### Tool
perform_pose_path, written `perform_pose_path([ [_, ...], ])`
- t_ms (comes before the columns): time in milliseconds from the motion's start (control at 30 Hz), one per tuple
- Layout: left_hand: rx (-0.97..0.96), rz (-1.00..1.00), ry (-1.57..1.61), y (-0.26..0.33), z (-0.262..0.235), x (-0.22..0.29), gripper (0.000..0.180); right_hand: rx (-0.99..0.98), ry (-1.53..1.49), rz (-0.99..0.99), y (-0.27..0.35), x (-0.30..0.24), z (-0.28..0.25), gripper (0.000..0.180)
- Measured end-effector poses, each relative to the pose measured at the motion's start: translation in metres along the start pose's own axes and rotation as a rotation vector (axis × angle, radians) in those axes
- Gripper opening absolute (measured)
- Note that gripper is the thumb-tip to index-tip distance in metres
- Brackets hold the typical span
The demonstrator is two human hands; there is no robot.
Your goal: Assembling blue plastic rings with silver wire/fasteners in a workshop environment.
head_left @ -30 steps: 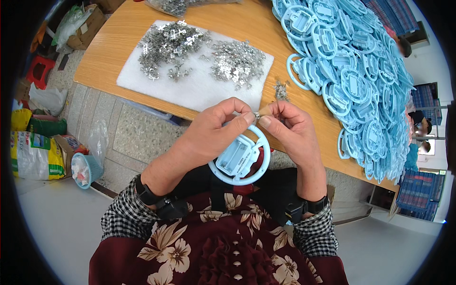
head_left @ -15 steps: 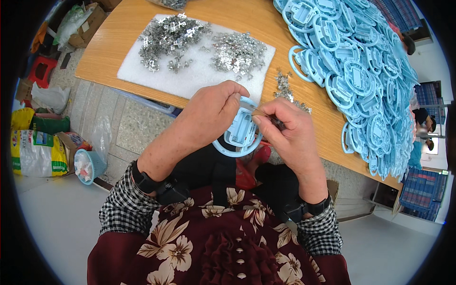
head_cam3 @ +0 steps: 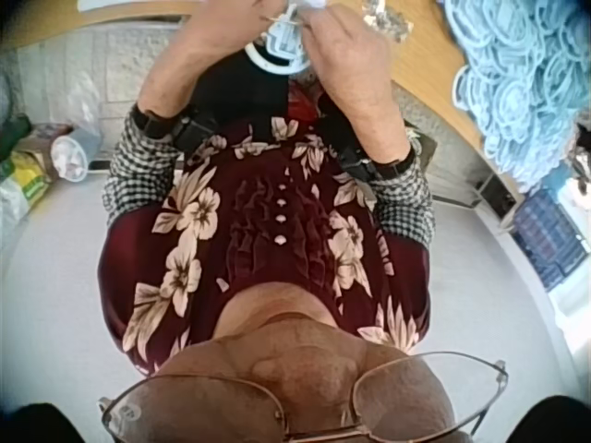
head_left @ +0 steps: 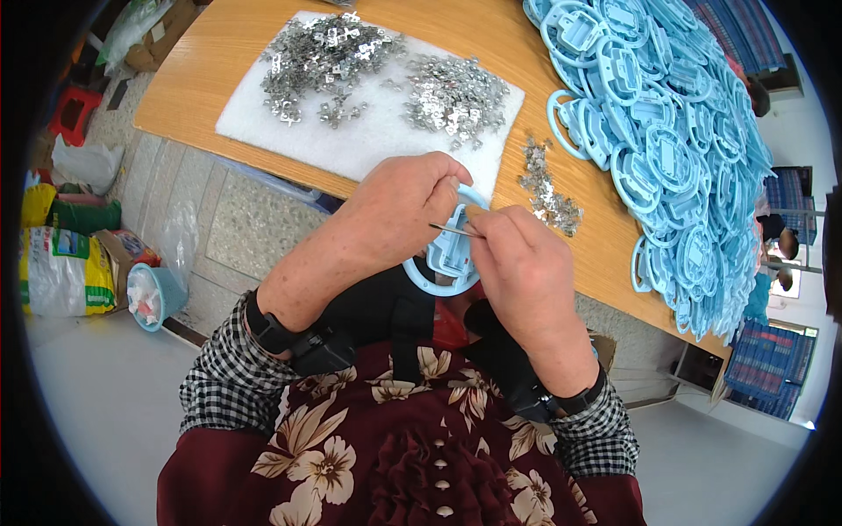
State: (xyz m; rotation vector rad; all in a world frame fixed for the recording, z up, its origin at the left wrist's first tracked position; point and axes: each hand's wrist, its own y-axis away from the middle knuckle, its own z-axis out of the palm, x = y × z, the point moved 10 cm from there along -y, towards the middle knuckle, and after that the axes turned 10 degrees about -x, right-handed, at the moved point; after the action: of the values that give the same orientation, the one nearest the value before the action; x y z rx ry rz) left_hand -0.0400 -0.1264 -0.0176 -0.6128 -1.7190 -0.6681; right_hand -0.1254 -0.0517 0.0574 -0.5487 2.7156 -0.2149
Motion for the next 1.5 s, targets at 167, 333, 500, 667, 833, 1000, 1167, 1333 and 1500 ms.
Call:
perform_pose_path([
  [167, 0.01, -0.005, 0.032, -0.002, -0.001, -0.004, 0.026, -0.168, 0.023, 0.048, 0.009, -0.002, 0.005, 0.026],
  [333, 0.014, -0.017, 0.041, -0.001, -0.001, -0.004, 0.026, -0.207, -0.211, 0.388, 0.018, 0.029, 0.0, 0.024],
  [500, 0.002, -0.034, 0.034, -0.001, 0.001, -0.002, 0.026, -0.143, 0.068, 0.194, 0.012, 0.016, -0.015, 0.024],
  [667, 0.008, -0.042, 0.016, -0.001, 0.0, -0.002, 0.025, -0.197, 0.199, 0.152, 0.01, 0.009, -0.013, 0.028],
  [833, 0.02, -0.033, 0.002, -0.001, 0.0, -0.003, 0.026, -0.205, 0.213, 0.148, 0.01, 0.007, -0.013, 0.027],
  [1000, 0.051, -0.009, -0.047, -0.001, -0.001, 0.0, 0.026, -0.254, 0.165, 0.197, 0.006, 0.008, -0.012, 0.02],
  [1167, 0.141, 0.113, -0.207, 0.0, -0.003, 0.006, 0.026, -0.395, 0.094, 0.264, -0.004, 0.012, -0.009, 0.01],
  [1333, 0.133, 0.058, -0.224, 0.001, -0.002, 0.006, 0.027, -0.594, 0.216, 0.211, -0.027, 0.01, -0.009, 0.01],
  [1500, 0.099, 0.006, -0.178, 0.0, 0.0, 0.004, 0.028, -0.668, 0.329, 0.003, -0.037, -0.007, -0.002, 0.008],
])
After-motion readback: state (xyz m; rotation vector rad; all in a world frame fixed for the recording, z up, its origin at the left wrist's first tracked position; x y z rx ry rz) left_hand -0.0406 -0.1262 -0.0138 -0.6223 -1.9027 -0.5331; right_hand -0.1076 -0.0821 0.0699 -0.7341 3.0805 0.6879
